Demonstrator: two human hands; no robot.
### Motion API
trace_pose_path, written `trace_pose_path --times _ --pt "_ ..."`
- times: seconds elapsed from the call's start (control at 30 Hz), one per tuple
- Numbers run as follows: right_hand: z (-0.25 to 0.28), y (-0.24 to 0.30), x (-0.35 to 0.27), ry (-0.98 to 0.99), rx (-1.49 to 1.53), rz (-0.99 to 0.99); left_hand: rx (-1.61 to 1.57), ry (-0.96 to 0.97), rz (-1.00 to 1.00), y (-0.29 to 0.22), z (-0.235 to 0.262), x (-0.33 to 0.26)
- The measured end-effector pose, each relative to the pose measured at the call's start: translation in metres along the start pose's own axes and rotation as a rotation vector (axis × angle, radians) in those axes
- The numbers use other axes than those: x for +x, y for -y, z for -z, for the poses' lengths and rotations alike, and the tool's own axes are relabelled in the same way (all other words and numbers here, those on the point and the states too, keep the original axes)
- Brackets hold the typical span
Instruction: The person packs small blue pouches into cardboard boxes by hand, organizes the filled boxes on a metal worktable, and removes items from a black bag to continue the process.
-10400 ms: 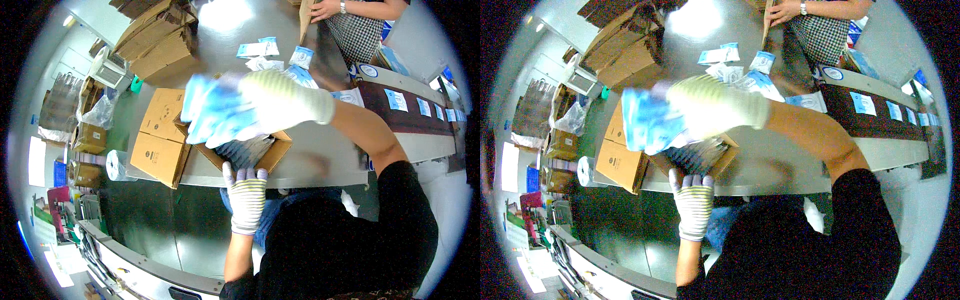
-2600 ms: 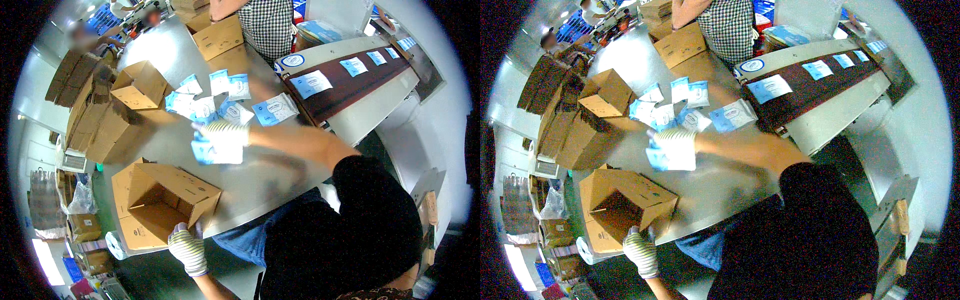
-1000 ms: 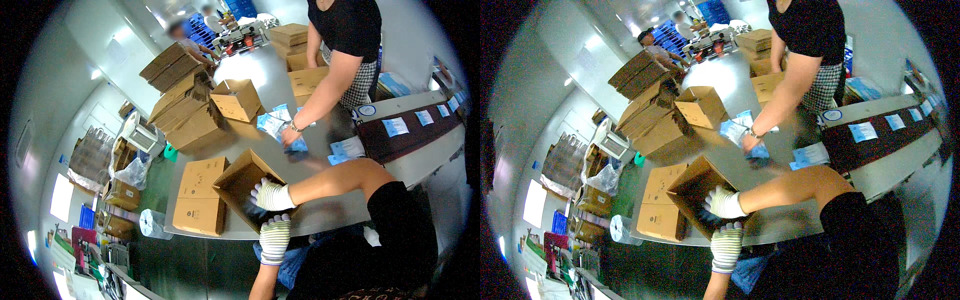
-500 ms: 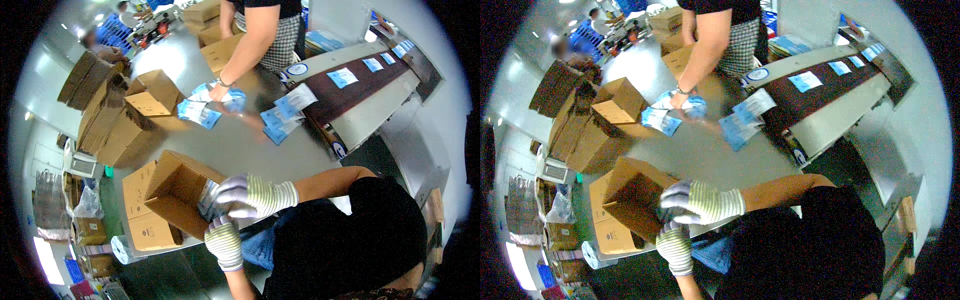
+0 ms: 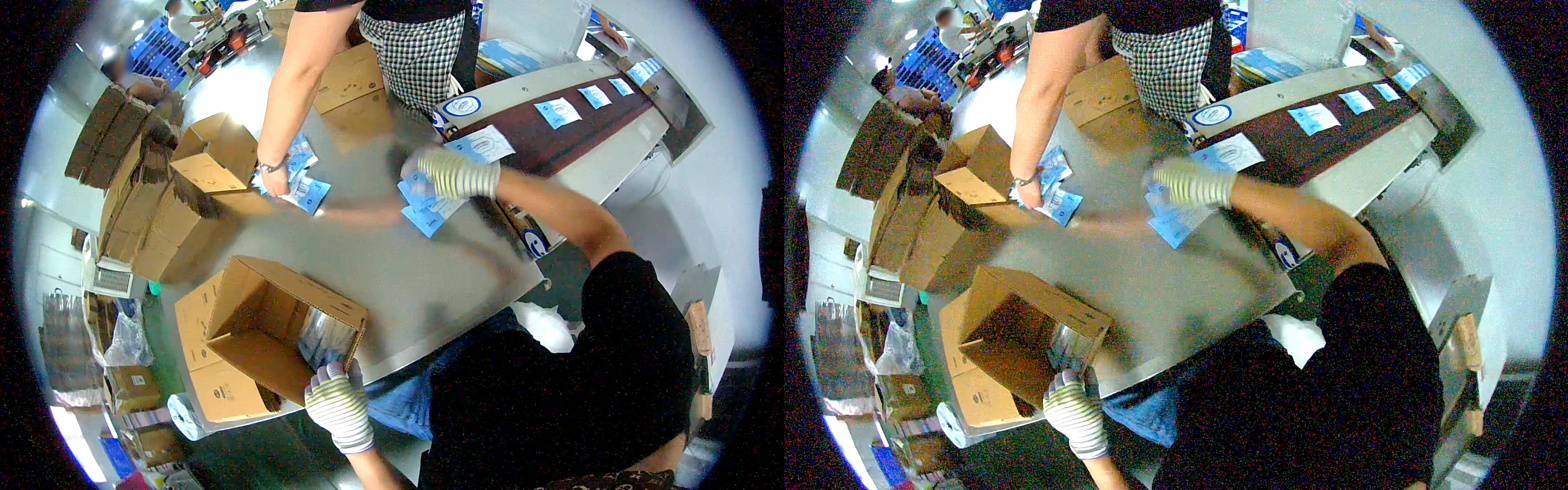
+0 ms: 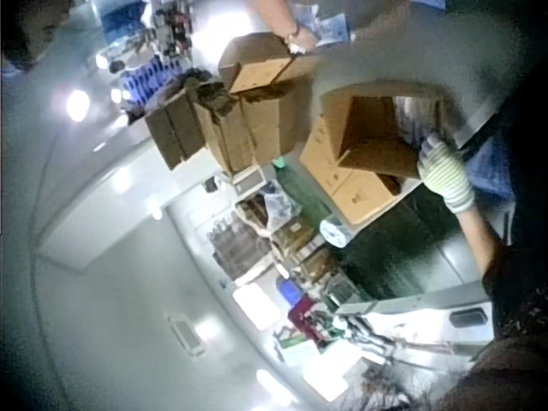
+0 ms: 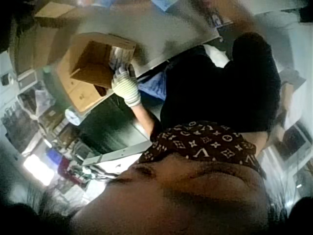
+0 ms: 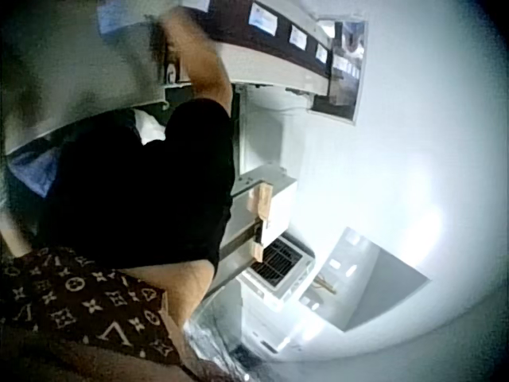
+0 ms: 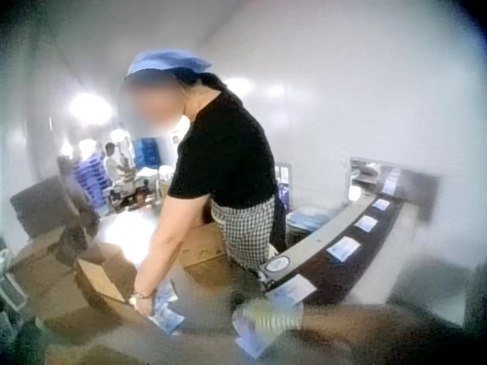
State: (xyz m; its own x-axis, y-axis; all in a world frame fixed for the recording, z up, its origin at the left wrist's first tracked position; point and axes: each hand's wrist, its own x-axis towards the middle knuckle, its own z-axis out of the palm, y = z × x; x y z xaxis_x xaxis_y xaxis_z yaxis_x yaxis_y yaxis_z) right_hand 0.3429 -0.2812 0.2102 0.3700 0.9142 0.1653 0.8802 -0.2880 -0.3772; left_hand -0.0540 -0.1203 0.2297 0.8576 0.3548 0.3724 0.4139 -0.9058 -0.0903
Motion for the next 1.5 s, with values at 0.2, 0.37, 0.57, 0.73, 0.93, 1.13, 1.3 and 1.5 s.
trace_pose_path --times 0.2,0.37,0.57,0.73,0.93,1.13,1.3,1.5 --pt "0.025 -0.087 0.060 0.724 -0.065 -0.217 0.042 -0.031 -0.025 0.003 -0.002 0.003" --pt "-0.032 -0.085 0.065 0.959 -0.226 -0.333 0.062 -0.071 -0.029 0.006 -0.001 -0.001" --pt "-0.072 -0.020 0.012 0.805 -0.259 -0.021 0.021 0.053 -0.008 0.002 0.001 0.002" --pt "-0.040 0.069 -0.016 0.711 -0.254 -0.038 0.012 0.087 0.010 0.005 0.007 0.000" --pt "-0.046 0.089 -0.043 0.391 -0.500 0.262 0.029 0.087 -0.016 0.004 0.009 -0.002" --pt "-0.041 0.105 -0.013 0.640 -0.194 0.045 0.047 0.166 -0.033 0.000 0.012 -0.002" --pt "0.001 0.155 0.034 0.196 1.047 0.323 0.078 0.134 -0.079 -0.005 0.005 -0.006" --pt "-0.029 0.295 0.101 -0.083 -0.251 0.636 0.123 0.096 -0.110 -0.011 0.015 -0.014"
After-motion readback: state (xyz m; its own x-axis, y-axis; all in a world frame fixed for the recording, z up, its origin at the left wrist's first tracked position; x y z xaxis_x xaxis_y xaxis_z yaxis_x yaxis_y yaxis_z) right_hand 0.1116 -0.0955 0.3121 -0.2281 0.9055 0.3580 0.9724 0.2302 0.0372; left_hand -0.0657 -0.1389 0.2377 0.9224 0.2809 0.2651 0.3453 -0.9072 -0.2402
